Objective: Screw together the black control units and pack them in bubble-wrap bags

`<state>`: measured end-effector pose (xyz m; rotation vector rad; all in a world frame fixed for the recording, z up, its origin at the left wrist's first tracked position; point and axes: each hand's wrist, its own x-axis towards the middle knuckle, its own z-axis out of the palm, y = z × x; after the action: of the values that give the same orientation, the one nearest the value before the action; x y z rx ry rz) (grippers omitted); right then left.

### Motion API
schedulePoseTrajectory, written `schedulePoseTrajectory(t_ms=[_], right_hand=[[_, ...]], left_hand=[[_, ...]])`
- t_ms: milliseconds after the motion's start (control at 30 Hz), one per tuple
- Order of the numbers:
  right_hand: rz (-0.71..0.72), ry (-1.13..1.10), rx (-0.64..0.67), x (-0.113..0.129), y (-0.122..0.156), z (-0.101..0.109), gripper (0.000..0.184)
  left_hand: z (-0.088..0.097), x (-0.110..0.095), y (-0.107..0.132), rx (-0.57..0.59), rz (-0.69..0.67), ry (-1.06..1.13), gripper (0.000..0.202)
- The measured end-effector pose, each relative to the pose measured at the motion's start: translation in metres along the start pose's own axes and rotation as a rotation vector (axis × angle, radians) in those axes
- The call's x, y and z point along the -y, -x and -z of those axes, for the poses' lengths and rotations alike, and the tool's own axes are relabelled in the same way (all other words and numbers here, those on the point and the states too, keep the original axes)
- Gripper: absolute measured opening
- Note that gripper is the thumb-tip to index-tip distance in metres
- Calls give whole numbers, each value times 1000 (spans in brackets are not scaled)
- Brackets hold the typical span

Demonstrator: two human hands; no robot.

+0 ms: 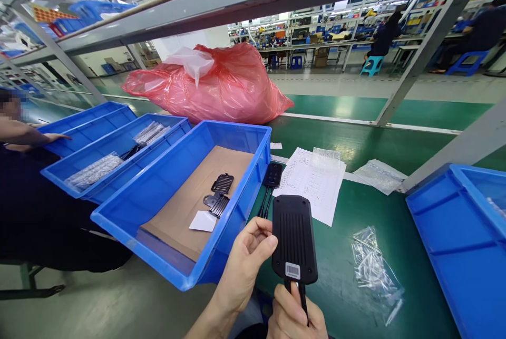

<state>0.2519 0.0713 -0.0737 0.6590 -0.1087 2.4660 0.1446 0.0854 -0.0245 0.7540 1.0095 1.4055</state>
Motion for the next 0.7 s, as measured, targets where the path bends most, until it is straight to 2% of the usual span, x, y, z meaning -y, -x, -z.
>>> schedulePoseTrajectory(t_ms=[167, 700], right_hand=[[3, 2, -13, 0, 1, 2, 61], [3, -68, 83, -1, -2, 3, 54]], left_hand=[[0, 0, 0, -8, 2, -4, 37], [1, 1, 0, -22, 19, -5, 40]])
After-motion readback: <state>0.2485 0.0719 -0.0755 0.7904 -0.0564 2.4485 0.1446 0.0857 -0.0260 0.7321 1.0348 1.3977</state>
